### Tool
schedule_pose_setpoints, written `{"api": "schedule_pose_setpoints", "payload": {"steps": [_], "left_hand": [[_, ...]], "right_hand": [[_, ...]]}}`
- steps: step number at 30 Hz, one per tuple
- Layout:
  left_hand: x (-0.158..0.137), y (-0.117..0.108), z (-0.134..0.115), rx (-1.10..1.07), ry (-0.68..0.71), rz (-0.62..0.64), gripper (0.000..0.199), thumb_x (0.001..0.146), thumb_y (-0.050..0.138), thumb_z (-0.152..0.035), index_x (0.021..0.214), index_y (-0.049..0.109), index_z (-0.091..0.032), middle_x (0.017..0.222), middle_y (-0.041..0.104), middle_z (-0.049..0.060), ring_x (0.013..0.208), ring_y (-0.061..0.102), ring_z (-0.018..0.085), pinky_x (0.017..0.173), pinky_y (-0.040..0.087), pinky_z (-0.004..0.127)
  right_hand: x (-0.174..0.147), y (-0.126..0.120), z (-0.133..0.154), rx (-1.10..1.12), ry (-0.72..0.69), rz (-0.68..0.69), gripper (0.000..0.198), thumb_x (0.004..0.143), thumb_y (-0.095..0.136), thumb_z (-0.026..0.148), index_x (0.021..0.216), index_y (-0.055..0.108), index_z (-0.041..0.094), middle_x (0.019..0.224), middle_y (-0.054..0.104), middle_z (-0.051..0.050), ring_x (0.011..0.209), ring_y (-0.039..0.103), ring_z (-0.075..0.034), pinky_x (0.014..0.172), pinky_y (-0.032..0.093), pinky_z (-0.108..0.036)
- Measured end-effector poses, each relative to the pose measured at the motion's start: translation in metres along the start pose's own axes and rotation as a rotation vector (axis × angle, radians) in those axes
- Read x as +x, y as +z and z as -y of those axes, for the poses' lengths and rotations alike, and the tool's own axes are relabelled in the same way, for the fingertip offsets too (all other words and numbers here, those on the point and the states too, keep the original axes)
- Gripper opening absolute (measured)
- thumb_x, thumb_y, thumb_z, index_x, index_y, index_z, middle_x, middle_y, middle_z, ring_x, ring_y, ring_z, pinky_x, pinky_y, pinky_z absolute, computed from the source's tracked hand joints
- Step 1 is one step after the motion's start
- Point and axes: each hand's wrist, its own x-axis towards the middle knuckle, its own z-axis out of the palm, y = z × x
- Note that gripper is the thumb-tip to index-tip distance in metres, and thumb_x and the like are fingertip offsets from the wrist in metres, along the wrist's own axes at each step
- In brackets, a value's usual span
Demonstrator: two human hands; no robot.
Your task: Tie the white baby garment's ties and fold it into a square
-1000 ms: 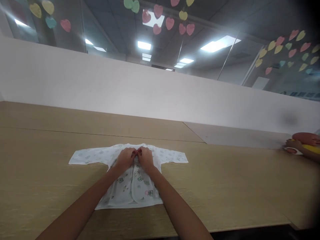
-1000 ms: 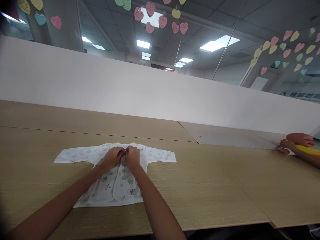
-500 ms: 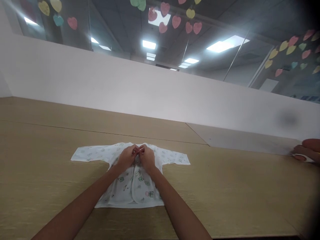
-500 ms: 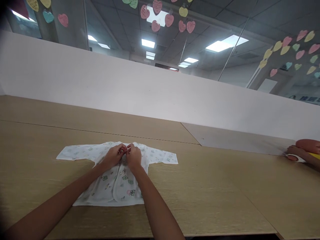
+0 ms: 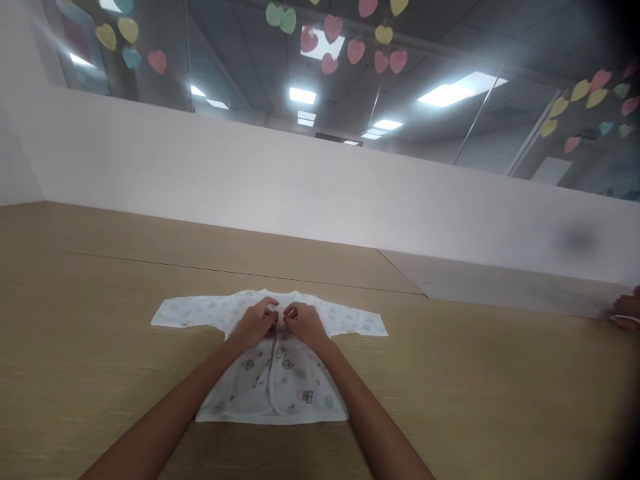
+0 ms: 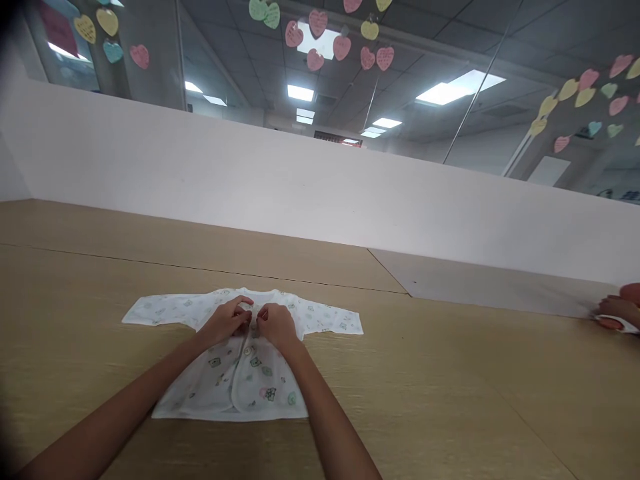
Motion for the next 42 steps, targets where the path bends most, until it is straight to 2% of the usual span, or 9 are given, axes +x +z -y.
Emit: {"api": "schedule_pose_setpoints", "payload": {"steps": [5,12,20,25,29,33,35,37,42], "left_hand": [[-0.001,-0.009,0.003,0.081,-0.016,0.111,0.036,0.066,0.053,-0.022,0.102,0.053,-0.019,0.071,0.066,0.001,0.056,0.058,0.012,0.051,0.043,0.021],[-0.001,-0.009,0.004,0.105,0.049,0.143,0.037,0.066,0.053,-0.022,0.103,0.054,-0.018,0.074,0.065,0.002,0.06,0.059,0.013,0.054,0.043,0.023],[-0.007,-0.011,-0.009,0.091,0.05,0.136,0.041,0.067,0.055,-0.028,0.107,0.053,-0.018,0.078,0.065,0.002,0.059,0.057,0.012,0.051,0.04,0.021],[-0.007,-0.011,-0.013,0.062,0.07,0.084,0.038,0.069,0.056,-0.032,0.103,0.054,-0.018,0.076,0.064,0.001,0.057,0.054,0.011,0.05,0.039,0.021],[-0.008,-0.01,-0.017,0.017,0.077,0.077,0.04,0.068,0.059,-0.04,0.102,0.056,-0.017,0.076,0.063,0.002,0.057,0.054,0.011,0.051,0.04,0.021],[-0.01,-0.009,-0.022,-0.105,0.023,0.106,0.043,0.066,0.062,-0.042,0.101,0.055,-0.017,0.078,0.063,0.003,0.062,0.057,0.013,0.049,0.042,0.021],[-0.011,-0.009,-0.023,-0.145,0.011,0.102,0.041,0.065,0.063,-0.039,0.099,0.055,-0.017,0.075,0.062,0.003,0.065,0.058,0.014,0.051,0.044,0.022],[-0.012,-0.008,-0.025,-0.183,-0.001,0.118,0.04,0.065,0.063,-0.036,0.099,0.054,-0.016,0.073,0.062,0.002,0.066,0.06,0.014,0.055,0.046,0.023],[-0.016,-0.013,-0.027,-0.143,-0.11,0.309,0.048,0.068,0.06,-0.033,0.111,0.048,-0.016,0.068,0.064,0.001,0.054,0.058,0.012,0.05,0.046,0.024]], "right_hand": [[-0.013,0.003,0.0,-0.054,-0.048,0.095,0.017,0.072,0.052,0.014,0.076,0.068,0.016,0.077,0.068,-0.005,0.07,0.058,-0.014,0.06,0.037,-0.021],[-0.018,0.011,0.001,-0.128,-0.028,0.026,0.012,0.072,0.054,0.018,0.076,0.065,0.016,0.081,0.066,-0.006,0.073,0.056,-0.015,0.059,0.034,-0.023],[-0.015,0.013,-0.003,0.123,-0.008,-0.001,0.008,0.066,0.054,0.01,0.065,0.06,0.015,0.066,0.063,-0.002,0.06,0.054,-0.011,0.056,0.036,-0.021],[-0.015,0.009,-0.006,0.275,-0.058,-0.018,0.016,0.063,0.054,0.007,0.074,0.06,0.016,0.064,0.062,0.001,0.058,0.054,-0.01,0.057,0.04,-0.02],[-0.015,0.008,-0.004,0.312,-0.125,-0.027,0.025,0.058,0.048,0.001,0.074,0.059,0.017,0.065,0.062,0.002,0.057,0.053,-0.009,0.056,0.04,-0.019],[-0.014,0.004,-0.002,0.339,-0.088,-0.038,0.018,0.06,0.05,0.004,0.071,0.057,0.017,0.066,0.062,0.002,0.056,0.053,-0.009,0.055,0.04,-0.019],[-0.014,-0.001,-0.001,0.374,-0.036,0.011,0.014,0.062,0.053,0.007,0.072,0.057,0.016,0.065,0.061,0.001,0.055,0.053,-0.009,0.053,0.04,-0.019],[-0.015,-0.008,0.0,0.406,0.01,0.117,0.011,0.064,0.055,0.011,0.074,0.057,0.016,0.064,0.061,0.001,0.052,0.052,-0.008,0.049,0.039,-0.018],[-0.018,-0.023,-0.001,0.376,0.08,0.403,0.006,0.07,0.056,0.02,0.073,0.058,0.014,0.059,0.059,0.001,0.041,0.043,-0.005,0.038,0.031,-0.017]]}}
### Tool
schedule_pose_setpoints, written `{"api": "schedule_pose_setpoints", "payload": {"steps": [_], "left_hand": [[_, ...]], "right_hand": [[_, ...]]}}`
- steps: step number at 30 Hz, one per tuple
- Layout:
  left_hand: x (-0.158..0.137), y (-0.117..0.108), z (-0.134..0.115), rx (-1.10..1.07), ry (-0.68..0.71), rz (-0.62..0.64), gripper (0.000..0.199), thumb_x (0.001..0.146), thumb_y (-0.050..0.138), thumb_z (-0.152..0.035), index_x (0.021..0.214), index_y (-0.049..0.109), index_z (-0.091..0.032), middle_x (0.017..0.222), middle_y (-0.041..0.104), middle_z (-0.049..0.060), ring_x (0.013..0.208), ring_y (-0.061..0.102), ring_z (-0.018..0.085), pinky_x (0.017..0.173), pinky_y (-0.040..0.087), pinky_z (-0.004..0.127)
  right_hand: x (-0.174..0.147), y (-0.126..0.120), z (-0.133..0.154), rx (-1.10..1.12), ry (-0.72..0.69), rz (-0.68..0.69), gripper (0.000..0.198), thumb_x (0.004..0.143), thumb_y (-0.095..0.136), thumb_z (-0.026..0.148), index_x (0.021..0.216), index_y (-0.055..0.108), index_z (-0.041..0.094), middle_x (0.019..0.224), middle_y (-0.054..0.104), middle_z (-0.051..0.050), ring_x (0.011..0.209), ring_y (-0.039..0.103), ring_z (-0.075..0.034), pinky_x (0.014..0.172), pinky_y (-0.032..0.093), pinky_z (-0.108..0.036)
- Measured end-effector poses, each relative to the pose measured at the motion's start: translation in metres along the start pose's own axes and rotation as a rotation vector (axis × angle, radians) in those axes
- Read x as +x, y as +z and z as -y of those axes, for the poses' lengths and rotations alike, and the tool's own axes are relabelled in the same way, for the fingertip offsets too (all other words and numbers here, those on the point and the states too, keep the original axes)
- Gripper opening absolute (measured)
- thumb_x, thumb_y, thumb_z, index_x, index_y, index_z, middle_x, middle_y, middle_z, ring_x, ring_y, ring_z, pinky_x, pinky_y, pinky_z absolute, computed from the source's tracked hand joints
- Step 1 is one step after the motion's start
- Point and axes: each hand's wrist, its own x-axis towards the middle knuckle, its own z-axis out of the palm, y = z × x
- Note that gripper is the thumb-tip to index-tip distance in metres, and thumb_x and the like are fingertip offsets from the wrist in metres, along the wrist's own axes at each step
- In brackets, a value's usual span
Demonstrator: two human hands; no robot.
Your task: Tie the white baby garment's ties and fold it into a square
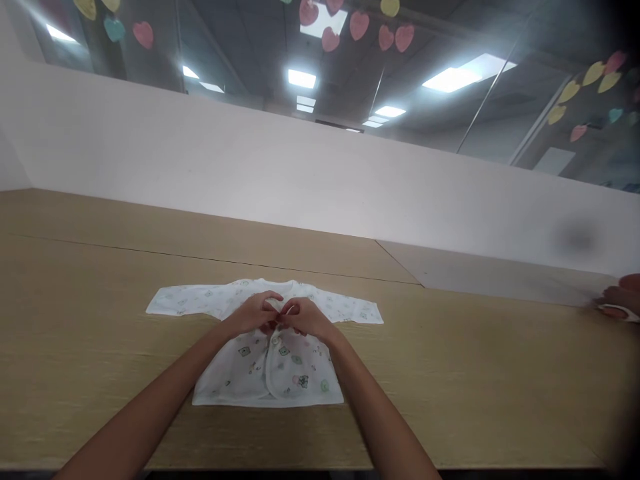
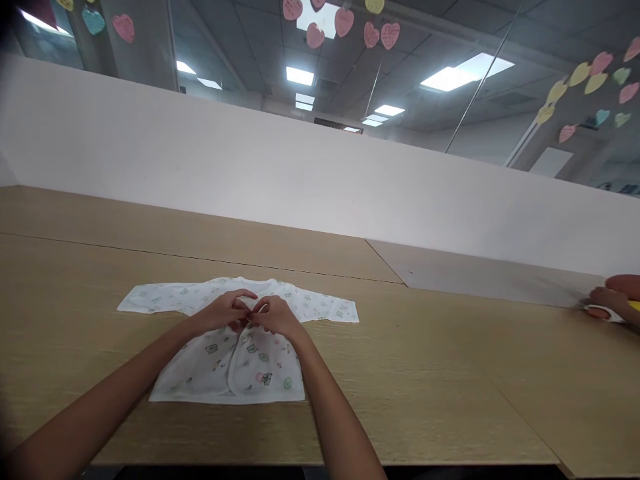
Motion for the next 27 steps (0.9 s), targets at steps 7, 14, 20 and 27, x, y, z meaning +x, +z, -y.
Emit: {"api": "schedule_pose_setpoints", "payload": {"steps": [7,14,20,27], "left_hand": [[-0.011,-0.013,-0.007,0.195,-0.041,0.212,0.044,0.064,0.063,-0.034,0.104,0.058,-0.018,0.062,0.066,0.002,0.047,0.059,0.015,0.045,0.044,0.023],[-0.008,-0.017,-0.004,0.278,-0.011,0.232,0.043,0.057,0.066,-0.027,0.099,0.061,-0.021,0.062,0.066,0.001,0.049,0.058,0.016,0.045,0.042,0.024],[-0.006,-0.018,-0.004,0.219,-0.03,0.244,0.046,0.056,0.066,-0.024,0.101,0.058,-0.021,0.068,0.066,0.001,0.052,0.057,0.015,0.045,0.039,0.022],[-0.008,-0.019,-0.008,0.155,-0.025,0.263,0.048,0.058,0.068,-0.031,0.103,0.057,-0.02,0.065,0.065,0.0,0.044,0.047,0.009,0.042,0.034,0.021]], "right_hand": [[-0.009,-0.002,0.006,-0.131,0.011,0.278,0.019,0.069,0.061,0.029,0.058,0.06,0.013,0.049,0.053,0.003,0.039,0.039,-0.005,0.038,0.03,-0.018],[-0.009,0.006,0.006,-0.144,0.044,0.238,0.014,0.064,0.063,0.023,0.055,0.06,0.013,0.043,0.05,0.003,0.039,0.041,-0.007,0.038,0.032,-0.019],[-0.006,0.008,0.003,-0.09,0.106,0.237,0.012,0.063,0.062,0.021,0.054,0.057,0.014,0.044,0.049,0.004,0.039,0.042,-0.007,0.037,0.032,-0.018],[-0.009,-0.005,0.003,0.014,0.014,0.358,0.011,0.064,0.067,0.023,0.069,0.064,0.013,0.05,0.052,0.004,0.042,0.043,-0.005,0.039,0.031,-0.017]]}}
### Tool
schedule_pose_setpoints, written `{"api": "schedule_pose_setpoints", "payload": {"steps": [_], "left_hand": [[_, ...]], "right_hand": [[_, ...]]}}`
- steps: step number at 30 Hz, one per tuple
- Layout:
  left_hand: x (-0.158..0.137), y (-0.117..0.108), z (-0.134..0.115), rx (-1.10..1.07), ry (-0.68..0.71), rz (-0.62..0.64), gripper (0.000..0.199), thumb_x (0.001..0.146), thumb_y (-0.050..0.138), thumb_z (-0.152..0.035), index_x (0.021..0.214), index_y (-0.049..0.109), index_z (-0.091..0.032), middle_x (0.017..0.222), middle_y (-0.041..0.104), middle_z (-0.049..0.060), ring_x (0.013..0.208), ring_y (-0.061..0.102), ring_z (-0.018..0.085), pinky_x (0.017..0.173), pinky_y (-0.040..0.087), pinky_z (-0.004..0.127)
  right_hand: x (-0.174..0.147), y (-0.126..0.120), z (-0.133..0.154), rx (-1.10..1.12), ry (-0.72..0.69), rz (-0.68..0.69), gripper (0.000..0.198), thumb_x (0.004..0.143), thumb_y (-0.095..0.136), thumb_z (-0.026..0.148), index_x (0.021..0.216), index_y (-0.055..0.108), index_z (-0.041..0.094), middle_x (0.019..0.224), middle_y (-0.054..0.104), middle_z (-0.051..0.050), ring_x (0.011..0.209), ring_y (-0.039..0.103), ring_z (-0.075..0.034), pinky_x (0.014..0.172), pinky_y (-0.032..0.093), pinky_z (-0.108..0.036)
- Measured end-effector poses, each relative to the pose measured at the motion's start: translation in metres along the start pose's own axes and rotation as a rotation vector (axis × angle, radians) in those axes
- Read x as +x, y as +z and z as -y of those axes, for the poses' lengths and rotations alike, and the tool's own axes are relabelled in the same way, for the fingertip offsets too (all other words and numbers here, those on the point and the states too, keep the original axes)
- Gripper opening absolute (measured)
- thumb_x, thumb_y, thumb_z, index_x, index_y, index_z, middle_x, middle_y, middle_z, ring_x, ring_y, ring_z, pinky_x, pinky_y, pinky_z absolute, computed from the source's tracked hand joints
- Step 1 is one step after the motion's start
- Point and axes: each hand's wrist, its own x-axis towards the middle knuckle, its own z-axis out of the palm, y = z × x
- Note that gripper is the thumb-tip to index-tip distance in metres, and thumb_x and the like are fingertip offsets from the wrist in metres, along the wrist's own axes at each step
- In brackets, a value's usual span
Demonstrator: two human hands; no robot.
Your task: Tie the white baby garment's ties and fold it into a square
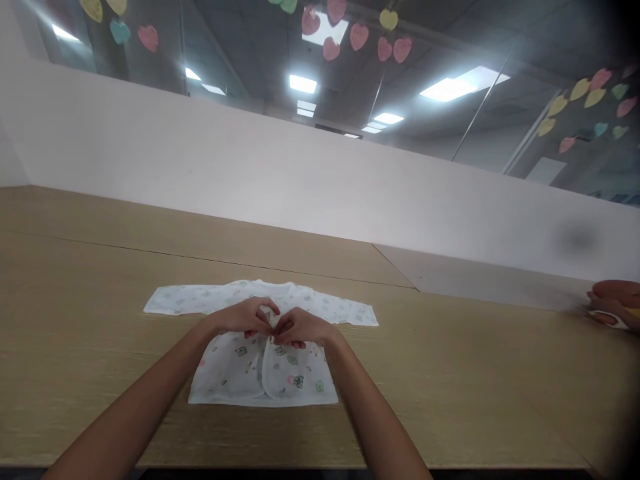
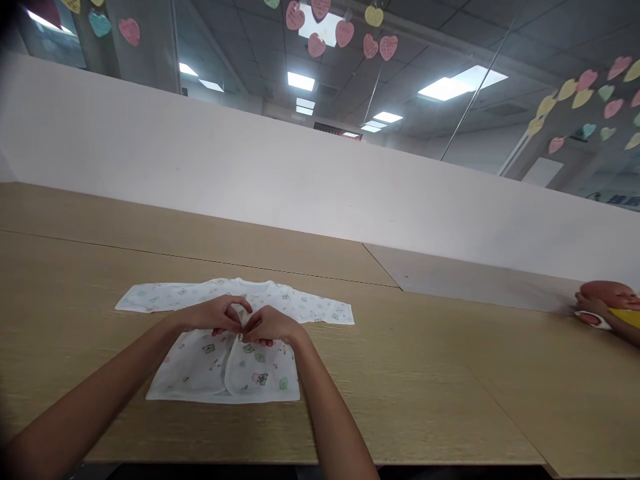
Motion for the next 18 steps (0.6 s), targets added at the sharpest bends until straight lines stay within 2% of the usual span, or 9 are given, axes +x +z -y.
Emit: {"api": "schedule_pose_setpoints", "payload": {"steps": [5,9,12,16,18], "left_hand": [[-0.001,0.001,-0.002,-0.012,-0.005,0.0,0.048,0.059,0.068,-0.033,0.104,0.057,-0.021,0.065,0.063,-0.001,0.045,0.046,0.009,0.043,0.034,0.021],[-0.002,0.002,-0.005,-0.03,0.019,-0.046,0.045,0.063,0.065,-0.034,0.104,0.055,-0.02,0.068,0.062,0.0,0.053,0.051,0.011,0.048,0.039,0.021],[0.0,0.002,-0.004,-0.045,0.041,-0.201,0.044,0.066,0.061,-0.037,0.105,0.054,-0.018,0.076,0.062,0.003,0.06,0.055,0.012,0.05,0.042,0.022],[0.008,-0.004,0.002,-0.071,0.064,-0.465,0.045,0.067,0.059,-0.04,0.105,0.054,-0.017,0.075,0.06,0.002,0.058,0.054,0.012,0.048,0.042,0.021],[0.014,-0.009,0.002,-0.106,0.077,-0.576,0.045,0.066,0.059,-0.039,0.104,0.054,-0.016,0.073,0.059,0.001,0.056,0.053,0.011,0.047,0.042,0.021]], "right_hand": [[0.004,0.0,-0.004,0.003,0.003,-0.046,0.014,0.065,0.068,0.025,0.068,0.062,0.013,0.049,0.05,0.004,0.041,0.042,-0.005,0.038,0.031,-0.017],[0.001,-0.006,-0.003,0.002,0.038,-0.077,0.017,0.064,0.07,0.027,0.069,0.06,0.013,0.047,0.048,0.005,0.039,0.04,-0.005,0.038,0.032,-0.017],[-0.002,-0.01,-0.002,0.045,0.046,-0.172,0.017,0.068,0.067,0.027,0.073,0.059,0.014,0.045,0.046,0.006,0.038,0.039,-0.005,0.037,0.03,-0.017],[0.005,-0.009,-0.005,0.096,0.045,-0.437,0.013,0.076,0.058,0.027,0.075,0.055,0.015,0.046,0.047,0.005,0.037,0.04,-0.006,0.036,0.028,-0.017],[0.015,-0.007,-0.005,0.035,0.065,-0.567,0.012,0.079,0.054,0.026,0.076,0.054,0.015,0.05,0.049,0.004,0.039,0.042,-0.006,0.038,0.031,-0.018]]}}
